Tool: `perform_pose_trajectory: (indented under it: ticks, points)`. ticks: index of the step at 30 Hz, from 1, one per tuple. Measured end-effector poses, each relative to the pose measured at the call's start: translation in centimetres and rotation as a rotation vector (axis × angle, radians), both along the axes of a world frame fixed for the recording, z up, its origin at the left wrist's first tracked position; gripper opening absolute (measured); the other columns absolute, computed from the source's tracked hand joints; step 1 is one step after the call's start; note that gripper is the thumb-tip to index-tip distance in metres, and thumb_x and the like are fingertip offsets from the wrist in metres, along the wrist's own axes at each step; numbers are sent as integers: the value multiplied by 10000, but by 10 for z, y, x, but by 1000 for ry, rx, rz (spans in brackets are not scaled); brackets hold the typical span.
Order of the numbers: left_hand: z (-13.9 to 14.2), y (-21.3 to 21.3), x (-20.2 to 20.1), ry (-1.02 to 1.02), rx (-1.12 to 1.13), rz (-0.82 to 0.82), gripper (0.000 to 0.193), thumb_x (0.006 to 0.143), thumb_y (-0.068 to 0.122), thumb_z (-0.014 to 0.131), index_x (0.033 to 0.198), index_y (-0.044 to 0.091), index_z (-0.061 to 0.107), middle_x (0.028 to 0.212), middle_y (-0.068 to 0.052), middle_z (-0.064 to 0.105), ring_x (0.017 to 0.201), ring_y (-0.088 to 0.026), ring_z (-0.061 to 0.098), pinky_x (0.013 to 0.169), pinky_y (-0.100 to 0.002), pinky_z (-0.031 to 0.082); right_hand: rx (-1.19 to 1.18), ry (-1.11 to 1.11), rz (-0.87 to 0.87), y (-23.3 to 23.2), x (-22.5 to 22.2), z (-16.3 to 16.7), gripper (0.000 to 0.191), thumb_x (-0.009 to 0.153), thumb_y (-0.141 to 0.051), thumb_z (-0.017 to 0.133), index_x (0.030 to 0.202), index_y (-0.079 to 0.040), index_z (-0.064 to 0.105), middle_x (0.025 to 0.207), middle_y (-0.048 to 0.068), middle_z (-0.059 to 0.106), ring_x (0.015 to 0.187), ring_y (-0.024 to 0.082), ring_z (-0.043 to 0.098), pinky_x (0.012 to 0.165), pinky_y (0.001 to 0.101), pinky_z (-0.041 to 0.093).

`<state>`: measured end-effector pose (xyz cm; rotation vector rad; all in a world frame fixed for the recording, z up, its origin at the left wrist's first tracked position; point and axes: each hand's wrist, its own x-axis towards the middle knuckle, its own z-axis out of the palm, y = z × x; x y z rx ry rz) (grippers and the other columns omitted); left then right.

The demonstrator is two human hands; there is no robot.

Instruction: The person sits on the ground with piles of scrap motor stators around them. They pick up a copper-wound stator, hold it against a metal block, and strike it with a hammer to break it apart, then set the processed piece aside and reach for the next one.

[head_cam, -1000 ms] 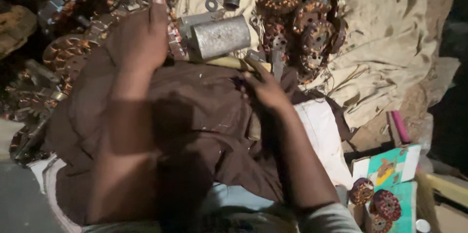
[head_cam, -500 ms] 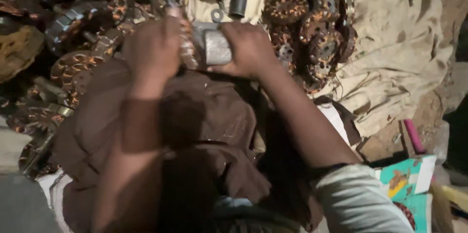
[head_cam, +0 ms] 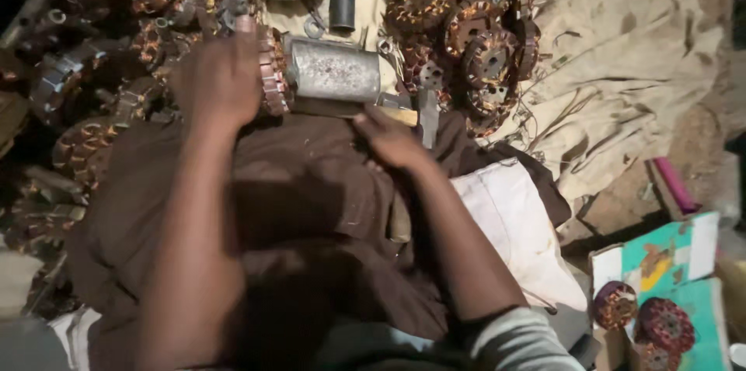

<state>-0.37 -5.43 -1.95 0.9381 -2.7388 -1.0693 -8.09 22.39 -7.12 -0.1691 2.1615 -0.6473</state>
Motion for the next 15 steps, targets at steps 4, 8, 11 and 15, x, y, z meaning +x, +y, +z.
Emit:
perform_pose_trajectory:
  ticks: [4, 8, 11, 15]
  points:
    - [-1, -10, -9, -49, -156, -120, 738, 1124, 529, 248, 840, 64, 746, 886, -248, 709, 865, -497, 651, 812, -604, 469, 217, 155, 158, -31, 4, -21, 744, 1071, -609, 617, 1400, 50, 516, 1305, 295, 629, 1229, 417, 612, 1031, 451, 485]
    - [-2, -19, -18, -167, -41, -189, 757, 1131, 556, 220, 922, 57, 749, 927, -285, 693, 910, -514, 638, 850, -612, 450, 2, 156, 4, -2, 6, -41, 516, 1048, -503, 571, 1313, -62, 615, 1195, 179, 676, 1102, 329, 621, 951, 438, 481]
    - [-4, -20, -20, -50, -38, -173, 711, 1106, 529, 216, 988, 94, 766, 988, -272, 696, 928, -523, 628, 834, -616, 433, -379, 161, -211, 34, -10, -26, 348, 1034, -316, 589, 1132, -11, 725, 1018, 136, 738, 947, 243, 688, 862, 402, 554]
    - [-8, -15, -20, -57, -35, -154, 722, 1131, 515, 219, 948, 77, 762, 1026, -256, 719, 984, -505, 645, 918, -604, 441, -759, -159, -630, 67, -21, 57, 160, 995, -117, 592, 1132, -33, 587, 1013, 113, 631, 863, 206, 643, 791, 382, 565]
